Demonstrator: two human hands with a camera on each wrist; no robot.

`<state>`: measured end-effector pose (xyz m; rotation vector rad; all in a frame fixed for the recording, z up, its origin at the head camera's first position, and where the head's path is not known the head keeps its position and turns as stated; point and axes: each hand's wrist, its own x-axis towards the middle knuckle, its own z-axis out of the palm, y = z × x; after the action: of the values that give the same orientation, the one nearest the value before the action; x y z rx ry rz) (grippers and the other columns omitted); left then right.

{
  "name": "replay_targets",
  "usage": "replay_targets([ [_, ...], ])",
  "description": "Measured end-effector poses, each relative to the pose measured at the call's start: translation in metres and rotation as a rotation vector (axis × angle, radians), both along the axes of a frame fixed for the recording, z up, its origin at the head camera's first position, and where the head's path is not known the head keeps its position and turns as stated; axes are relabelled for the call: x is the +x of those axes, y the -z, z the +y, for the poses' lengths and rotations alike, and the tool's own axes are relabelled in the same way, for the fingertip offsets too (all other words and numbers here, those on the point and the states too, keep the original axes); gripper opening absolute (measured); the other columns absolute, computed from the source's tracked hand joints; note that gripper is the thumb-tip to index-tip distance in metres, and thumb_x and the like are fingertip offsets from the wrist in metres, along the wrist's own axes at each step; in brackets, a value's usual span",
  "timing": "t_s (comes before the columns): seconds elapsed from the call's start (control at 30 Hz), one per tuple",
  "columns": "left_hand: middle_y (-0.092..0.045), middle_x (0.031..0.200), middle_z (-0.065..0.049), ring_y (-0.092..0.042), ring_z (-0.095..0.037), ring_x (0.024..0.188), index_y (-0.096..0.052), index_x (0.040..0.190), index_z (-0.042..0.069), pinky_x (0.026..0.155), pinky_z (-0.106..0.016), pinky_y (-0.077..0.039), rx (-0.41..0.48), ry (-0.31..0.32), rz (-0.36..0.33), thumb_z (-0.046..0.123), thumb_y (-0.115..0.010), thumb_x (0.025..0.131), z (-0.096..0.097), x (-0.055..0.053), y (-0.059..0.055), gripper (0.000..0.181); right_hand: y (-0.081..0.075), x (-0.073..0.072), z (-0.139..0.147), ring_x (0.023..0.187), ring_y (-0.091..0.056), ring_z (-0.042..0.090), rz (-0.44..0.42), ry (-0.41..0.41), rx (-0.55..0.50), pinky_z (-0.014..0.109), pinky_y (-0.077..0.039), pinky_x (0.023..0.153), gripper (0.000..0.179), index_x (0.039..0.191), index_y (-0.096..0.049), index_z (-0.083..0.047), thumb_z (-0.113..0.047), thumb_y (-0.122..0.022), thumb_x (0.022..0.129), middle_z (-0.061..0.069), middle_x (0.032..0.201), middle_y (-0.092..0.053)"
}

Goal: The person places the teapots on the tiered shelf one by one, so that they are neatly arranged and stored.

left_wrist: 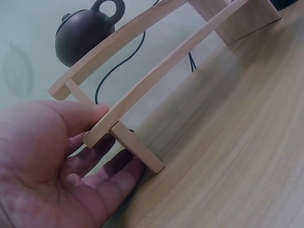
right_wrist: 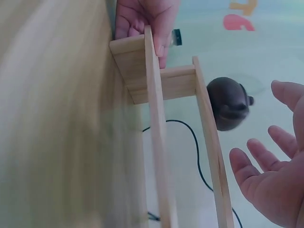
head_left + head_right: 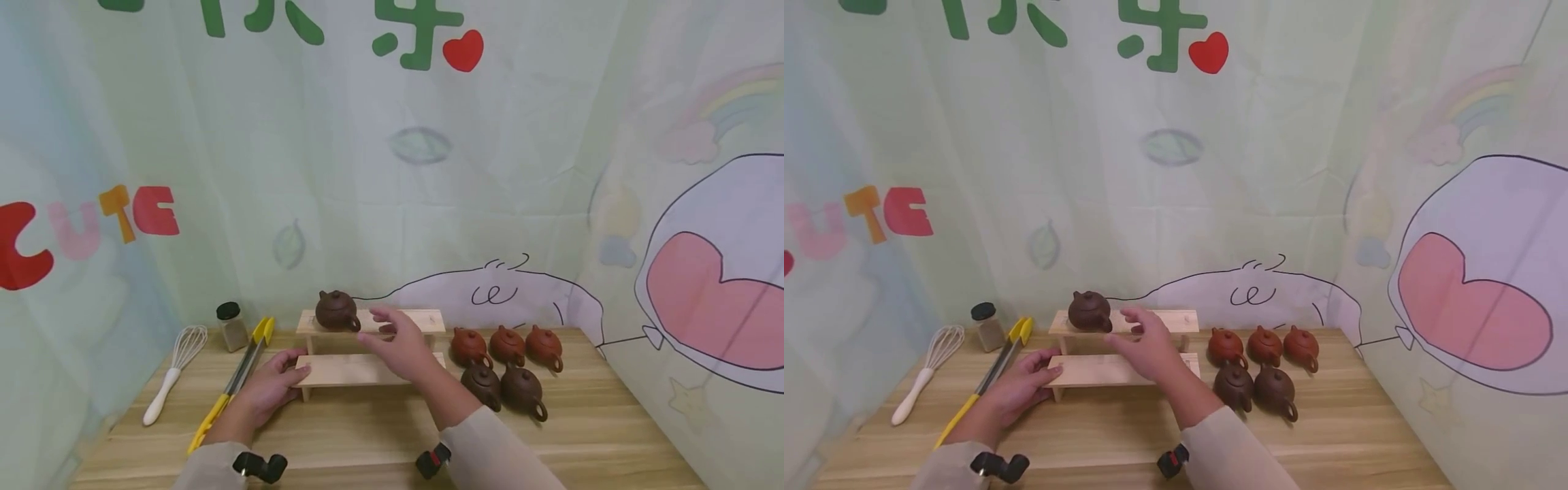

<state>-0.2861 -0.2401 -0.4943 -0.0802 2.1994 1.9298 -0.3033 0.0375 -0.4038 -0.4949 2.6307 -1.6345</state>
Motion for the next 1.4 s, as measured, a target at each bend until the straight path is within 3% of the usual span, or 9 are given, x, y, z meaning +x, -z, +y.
replay_targets([
  [0.23,-0.021,0.175,-0.028,-0.043,-0.048,0.153,-0.031,0.164,0.002,0.123,-0.067,-0.04,0.008,-0.008,-0.002,0.024,-0.056,0.113,0.002,-0.001,0.0,0.061,0.019,0.033,0.051,0.125,-0.068,0.028,0.002,0.05,-0.034,0.047,-0.06,0.103,0.051,0.14,-0.067,-0.022,-0.041,-0.081,0.095,0.006,0.134,-0.072],
  [0.47,-0.02,0.175,-0.028,-0.043,-0.048,0.152,-0.031,0.163,0.001,0.122,-0.066,-0.043,0.012,-0.011,0.003,0.023,-0.056,0.113,0.002,0.0,0.001,0.06,0.018,0.053,0.1,0.114,-0.072,0.02,0.016,0.102,-0.027,0.034,-0.059,0.094,0.037,0.131,-0.072,-0.023,-0.027,-0.083,0.095,0.004,0.121,-0.075],
  [0.83,-0.022,0.174,-0.028,-0.045,-0.047,0.151,-0.032,0.163,0.002,0.122,-0.066,-0.042,0.01,-0.003,0.007,0.026,-0.058,0.112,0.002,0.001,0.0,0.063,0.029,0.044,0.196,0.116,-0.07,0.021,0.008,0.279,0.093,0.026,-0.058,0.092,0.048,0.14,-0.065,-0.013,-0.028,-0.081,0.097,0.013,0.131,-0.072],
  [1.03,-0.021,0.175,-0.027,-0.044,-0.046,0.152,-0.032,0.164,0.003,0.122,-0.066,-0.042,0.0,-0.003,-0.001,0.028,-0.059,0.111,0.002,0.0,0.0,0.064,0.028,0.045,0.229,0.119,-0.07,0.027,-0.002,0.34,0.127,0.021,-0.056,0.089,0.053,0.143,-0.063,-0.01,-0.028,-0.082,0.097,0.015,0.133,-0.071],
  [1.13,-0.021,0.175,-0.027,-0.044,-0.046,0.152,-0.032,0.164,0.003,0.122,-0.066,-0.042,0.003,-0.007,-0.007,0.028,-0.059,0.112,0.002,-0.001,0.0,0.063,0.03,0.045,0.239,0.127,-0.068,0.033,-0.015,0.346,0.134,0.025,-0.057,0.095,0.056,0.145,-0.062,-0.008,-0.03,-0.081,0.097,0.017,0.136,-0.07],
  [1.3,-0.019,0.176,-0.027,-0.044,-0.047,0.152,-0.031,0.164,0.003,0.123,-0.066,-0.042,-0.001,-0.002,-0.011,0.028,-0.058,0.112,0.001,-0.002,0.001,0.063,0.035,0.041,0.251,0.137,-0.06,0.04,-0.063,0.373,0.178,0.051,-0.055,0.11,0.065,0.15,-0.056,-0.006,-0.037,-0.08,0.098,0.023,0.146,-0.064],
  [1.4,-0.018,0.176,-0.027,-0.044,-0.047,0.152,-0.03,0.165,0.003,0.123,-0.066,-0.041,0.002,0.0,-0.012,0.028,-0.058,0.112,0.001,-0.002,0.001,0.064,0.039,0.038,0.255,0.143,-0.055,0.044,-0.117,0.376,0.198,0.06,-0.051,0.115,0.072,0.153,-0.054,-0.007,-0.041,-0.081,0.096,0.023,0.152,-0.06],
])
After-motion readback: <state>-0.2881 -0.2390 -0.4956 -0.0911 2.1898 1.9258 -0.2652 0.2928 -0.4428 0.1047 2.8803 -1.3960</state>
